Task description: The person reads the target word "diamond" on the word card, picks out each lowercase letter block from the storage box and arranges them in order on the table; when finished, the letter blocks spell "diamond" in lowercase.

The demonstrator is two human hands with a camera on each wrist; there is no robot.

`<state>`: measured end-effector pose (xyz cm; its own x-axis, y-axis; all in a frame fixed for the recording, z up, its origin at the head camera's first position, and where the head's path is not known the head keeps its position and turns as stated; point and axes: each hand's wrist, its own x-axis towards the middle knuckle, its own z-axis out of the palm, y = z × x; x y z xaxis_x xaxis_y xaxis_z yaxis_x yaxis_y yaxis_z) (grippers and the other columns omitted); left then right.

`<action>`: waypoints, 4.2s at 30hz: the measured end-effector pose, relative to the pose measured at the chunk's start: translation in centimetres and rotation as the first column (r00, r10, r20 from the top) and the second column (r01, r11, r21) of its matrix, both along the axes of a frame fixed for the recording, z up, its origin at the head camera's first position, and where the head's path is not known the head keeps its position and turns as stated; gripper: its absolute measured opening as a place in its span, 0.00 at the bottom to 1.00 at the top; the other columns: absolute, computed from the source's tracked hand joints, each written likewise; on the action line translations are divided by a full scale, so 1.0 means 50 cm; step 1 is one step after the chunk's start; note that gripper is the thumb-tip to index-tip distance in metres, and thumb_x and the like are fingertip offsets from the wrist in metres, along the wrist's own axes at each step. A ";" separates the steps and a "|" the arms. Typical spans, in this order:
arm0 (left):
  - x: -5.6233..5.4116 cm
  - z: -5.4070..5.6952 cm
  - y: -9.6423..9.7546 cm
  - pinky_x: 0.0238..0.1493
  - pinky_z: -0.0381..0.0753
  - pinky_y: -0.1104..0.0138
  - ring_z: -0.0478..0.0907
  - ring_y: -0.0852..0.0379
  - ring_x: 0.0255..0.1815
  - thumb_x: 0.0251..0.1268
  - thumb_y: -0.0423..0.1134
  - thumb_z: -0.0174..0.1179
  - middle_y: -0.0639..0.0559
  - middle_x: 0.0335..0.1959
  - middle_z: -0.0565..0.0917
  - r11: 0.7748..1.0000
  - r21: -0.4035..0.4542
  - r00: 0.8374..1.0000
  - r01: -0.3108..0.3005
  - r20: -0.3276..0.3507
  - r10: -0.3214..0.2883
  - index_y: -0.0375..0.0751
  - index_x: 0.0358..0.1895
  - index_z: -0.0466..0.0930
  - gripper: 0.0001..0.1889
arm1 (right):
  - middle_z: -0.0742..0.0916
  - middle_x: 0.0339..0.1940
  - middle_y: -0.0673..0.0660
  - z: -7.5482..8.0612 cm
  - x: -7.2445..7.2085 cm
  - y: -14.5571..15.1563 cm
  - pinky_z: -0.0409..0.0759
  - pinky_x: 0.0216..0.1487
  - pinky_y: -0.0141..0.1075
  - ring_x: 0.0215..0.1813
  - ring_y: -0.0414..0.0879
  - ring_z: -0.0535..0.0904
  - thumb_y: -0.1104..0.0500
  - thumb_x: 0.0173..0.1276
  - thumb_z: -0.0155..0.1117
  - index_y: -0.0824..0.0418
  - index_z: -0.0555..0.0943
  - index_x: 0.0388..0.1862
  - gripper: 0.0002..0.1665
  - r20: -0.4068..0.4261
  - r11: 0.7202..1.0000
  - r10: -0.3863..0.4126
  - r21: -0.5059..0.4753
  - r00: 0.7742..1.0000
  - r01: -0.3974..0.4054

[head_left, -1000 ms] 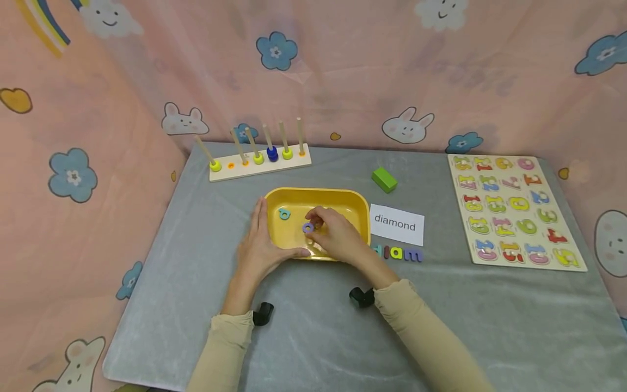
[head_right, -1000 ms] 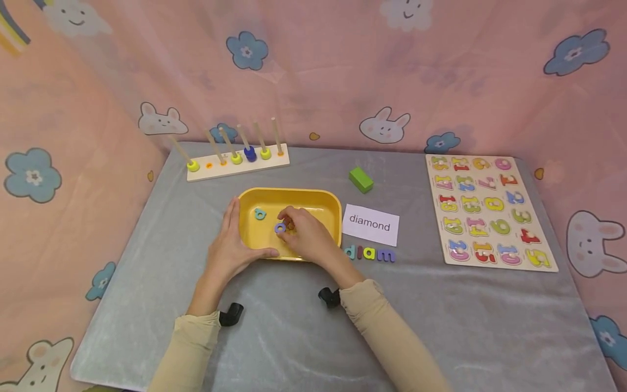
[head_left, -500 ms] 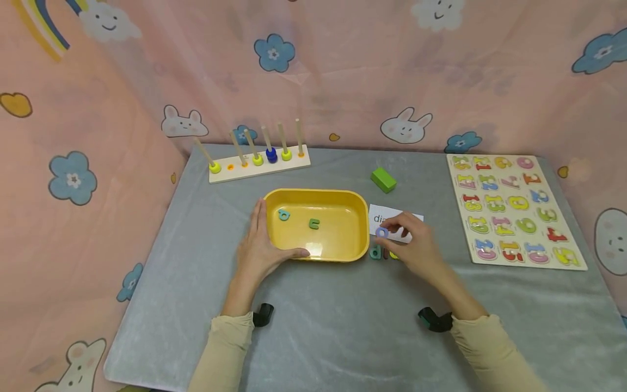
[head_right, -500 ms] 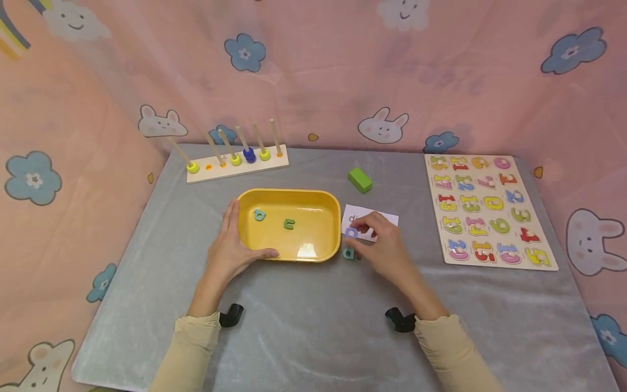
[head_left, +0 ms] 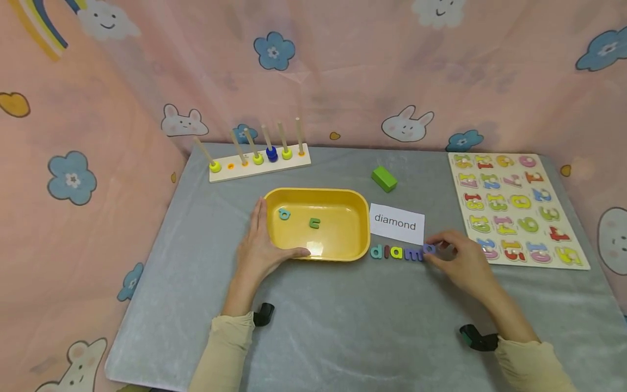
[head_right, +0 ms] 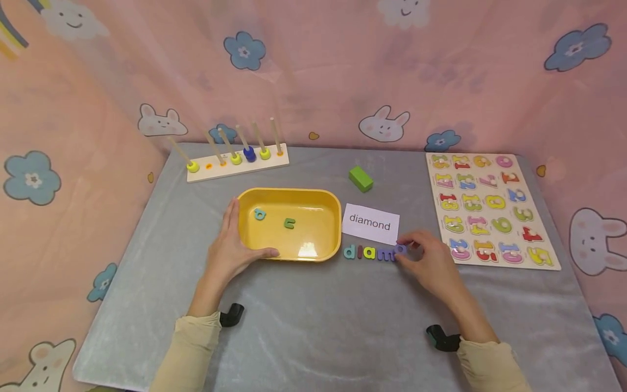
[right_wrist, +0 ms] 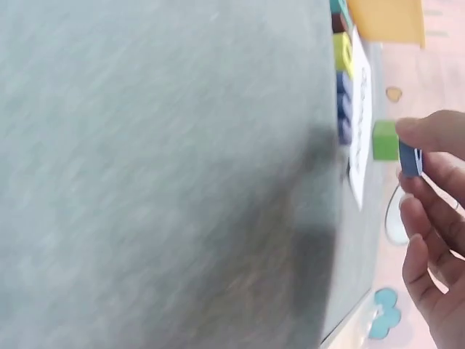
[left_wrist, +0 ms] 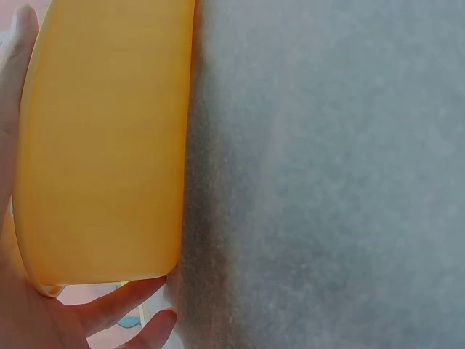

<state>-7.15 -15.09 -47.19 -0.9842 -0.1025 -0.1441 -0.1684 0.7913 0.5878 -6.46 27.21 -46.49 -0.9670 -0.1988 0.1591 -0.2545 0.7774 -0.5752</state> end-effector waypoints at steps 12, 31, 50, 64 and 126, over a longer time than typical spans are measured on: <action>0.001 -0.001 0.000 0.61 0.78 0.37 0.73 0.33 0.74 0.32 0.75 0.82 0.56 0.91 0.40 1.000 0.005 1.000 -0.003 0.003 0.003 0.54 0.89 0.32 0.84 | 0.87 0.42 0.63 -0.015 0.001 0.018 0.76 0.41 0.43 0.42 0.54 0.82 0.63 0.59 0.83 0.64 0.89 0.43 0.14 0.145 0.995 -0.037 0.100 0.989 0.023; 0.001 -0.002 0.001 0.61 0.78 0.37 0.73 0.34 0.74 0.31 0.75 0.82 0.57 0.91 0.40 1.000 0.010 1.000 -0.007 -0.005 0.007 0.54 0.89 0.33 0.84 | 0.87 0.49 0.68 -0.007 0.000 0.007 0.78 0.51 0.58 0.51 0.62 0.81 0.62 0.60 0.82 0.67 0.87 0.49 0.19 0.184 0.992 -0.034 0.123 0.982 0.011; -0.001 -0.002 0.001 0.62 0.77 0.37 0.72 0.35 0.75 0.32 0.74 0.83 0.56 0.91 0.40 1.000 0.023 1.000 -0.014 -0.004 0.014 0.54 0.89 0.33 0.84 | 0.85 0.47 0.57 0.038 -0.019 -0.219 0.81 0.51 0.48 0.51 0.51 0.76 0.62 0.64 0.81 0.62 0.88 0.48 0.15 0.022 0.985 0.171 -0.018 0.985 -0.170; -0.001 -0.002 0.004 0.64 0.76 0.34 0.71 0.33 0.76 0.33 0.75 0.82 0.55 0.91 0.40 1.000 0.011 1.000 -0.006 0.001 0.006 0.53 0.89 0.33 0.83 | 0.87 0.58 0.57 0.035 -0.063 -0.344 0.81 0.64 0.52 0.60 0.54 0.82 0.53 0.72 0.74 0.59 0.86 0.58 0.19 0.190 0.918 0.382 0.036 0.904 -0.396; 0.001 0.000 0.002 0.66 0.74 0.32 0.69 0.34 0.78 0.33 0.74 0.83 0.52 0.91 0.41 0.999 0.033 1.000 -0.008 -0.009 0.008 0.53 0.89 0.33 0.83 | 0.90 0.47 0.68 0.046 -0.083 -0.116 0.73 0.48 0.11 0.45 0.62 0.88 0.74 0.64 0.76 0.71 0.87 0.50 0.15 -0.035 0.962 -0.017 -0.273 0.999 0.007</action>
<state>-7.11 -15.01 -47.18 -0.9847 -0.1056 -0.1384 -0.1691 0.7702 0.6150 -10.63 21.41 -44.20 -0.9615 -0.1316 0.2413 -0.2713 0.5957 -0.7560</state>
